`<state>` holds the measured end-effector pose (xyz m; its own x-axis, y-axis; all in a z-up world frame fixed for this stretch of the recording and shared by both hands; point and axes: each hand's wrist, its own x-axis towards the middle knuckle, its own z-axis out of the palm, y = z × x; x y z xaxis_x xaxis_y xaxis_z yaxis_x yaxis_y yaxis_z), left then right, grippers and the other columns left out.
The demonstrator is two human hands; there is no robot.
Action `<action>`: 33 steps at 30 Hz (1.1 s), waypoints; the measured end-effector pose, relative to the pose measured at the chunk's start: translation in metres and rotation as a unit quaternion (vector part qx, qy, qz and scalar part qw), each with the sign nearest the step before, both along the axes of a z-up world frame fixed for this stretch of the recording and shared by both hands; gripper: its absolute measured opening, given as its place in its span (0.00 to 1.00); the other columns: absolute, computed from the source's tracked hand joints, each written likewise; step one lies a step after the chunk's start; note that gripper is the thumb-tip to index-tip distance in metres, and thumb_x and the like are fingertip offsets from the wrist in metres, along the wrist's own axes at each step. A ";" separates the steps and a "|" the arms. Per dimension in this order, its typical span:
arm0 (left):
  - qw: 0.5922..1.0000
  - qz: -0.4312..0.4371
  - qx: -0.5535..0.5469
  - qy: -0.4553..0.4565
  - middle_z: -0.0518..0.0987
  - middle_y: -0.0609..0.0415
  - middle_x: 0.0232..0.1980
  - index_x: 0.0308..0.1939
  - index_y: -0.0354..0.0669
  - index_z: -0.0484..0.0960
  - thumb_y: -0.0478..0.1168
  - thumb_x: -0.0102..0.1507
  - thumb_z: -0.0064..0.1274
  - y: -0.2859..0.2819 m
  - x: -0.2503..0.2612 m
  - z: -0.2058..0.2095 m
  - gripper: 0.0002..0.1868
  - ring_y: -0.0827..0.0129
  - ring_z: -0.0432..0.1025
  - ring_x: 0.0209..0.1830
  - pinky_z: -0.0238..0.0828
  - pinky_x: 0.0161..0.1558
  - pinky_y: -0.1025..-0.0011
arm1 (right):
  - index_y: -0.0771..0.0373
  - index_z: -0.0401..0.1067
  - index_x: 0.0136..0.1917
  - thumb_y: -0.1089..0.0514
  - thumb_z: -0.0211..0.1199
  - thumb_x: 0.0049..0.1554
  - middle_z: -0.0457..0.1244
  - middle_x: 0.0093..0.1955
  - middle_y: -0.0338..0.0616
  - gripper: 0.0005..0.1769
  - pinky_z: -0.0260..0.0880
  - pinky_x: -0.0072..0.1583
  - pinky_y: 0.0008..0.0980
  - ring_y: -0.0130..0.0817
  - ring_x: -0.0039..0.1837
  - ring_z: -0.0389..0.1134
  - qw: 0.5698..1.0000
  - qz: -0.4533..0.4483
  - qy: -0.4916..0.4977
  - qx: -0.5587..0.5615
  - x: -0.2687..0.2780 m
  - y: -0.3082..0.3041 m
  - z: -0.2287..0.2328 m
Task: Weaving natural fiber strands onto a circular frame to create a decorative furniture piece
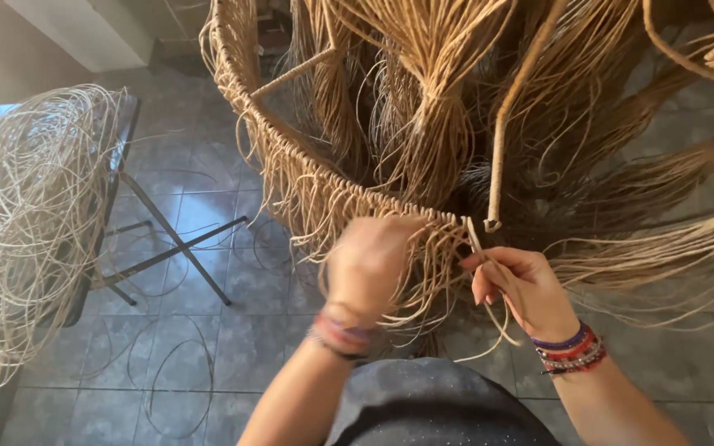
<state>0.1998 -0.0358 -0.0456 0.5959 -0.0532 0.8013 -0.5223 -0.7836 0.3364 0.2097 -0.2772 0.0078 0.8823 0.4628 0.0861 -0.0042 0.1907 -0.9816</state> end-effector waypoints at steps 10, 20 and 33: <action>0.997 0.034 0.058 0.040 0.81 0.57 0.45 0.51 0.50 0.85 0.40 0.68 0.54 -0.037 -0.032 0.099 0.09 0.64 0.76 0.42 0.76 0.43 0.71 | 0.76 0.78 0.49 0.64 0.57 0.61 0.65 0.22 0.52 0.12 0.66 0.32 0.28 0.35 0.29 0.68 0.999 0.012 -0.010 0.035 0.000 -0.004 -0.002; 0.984 0.141 0.103 0.033 0.80 0.58 0.42 0.47 0.53 0.87 0.49 0.65 0.60 -0.037 -0.028 0.093 0.11 0.63 0.72 0.42 0.73 0.43 0.67 | 0.77 0.77 0.51 0.61 0.61 0.59 0.66 0.24 0.50 0.15 0.70 0.32 0.28 0.33 0.30 0.68 0.997 0.054 -0.043 0.020 -0.001 0.001 0.006; 0.999 0.039 0.005 -0.010 0.85 0.65 0.42 0.44 0.58 0.90 0.39 0.66 0.56 -0.044 -0.008 0.054 0.09 0.68 0.75 0.40 0.72 0.45 0.74 | 0.80 0.76 0.53 0.65 0.56 0.61 0.63 0.25 0.50 0.15 0.65 0.32 0.26 0.30 0.29 0.64 0.996 0.041 -0.054 0.063 0.002 -0.004 -0.011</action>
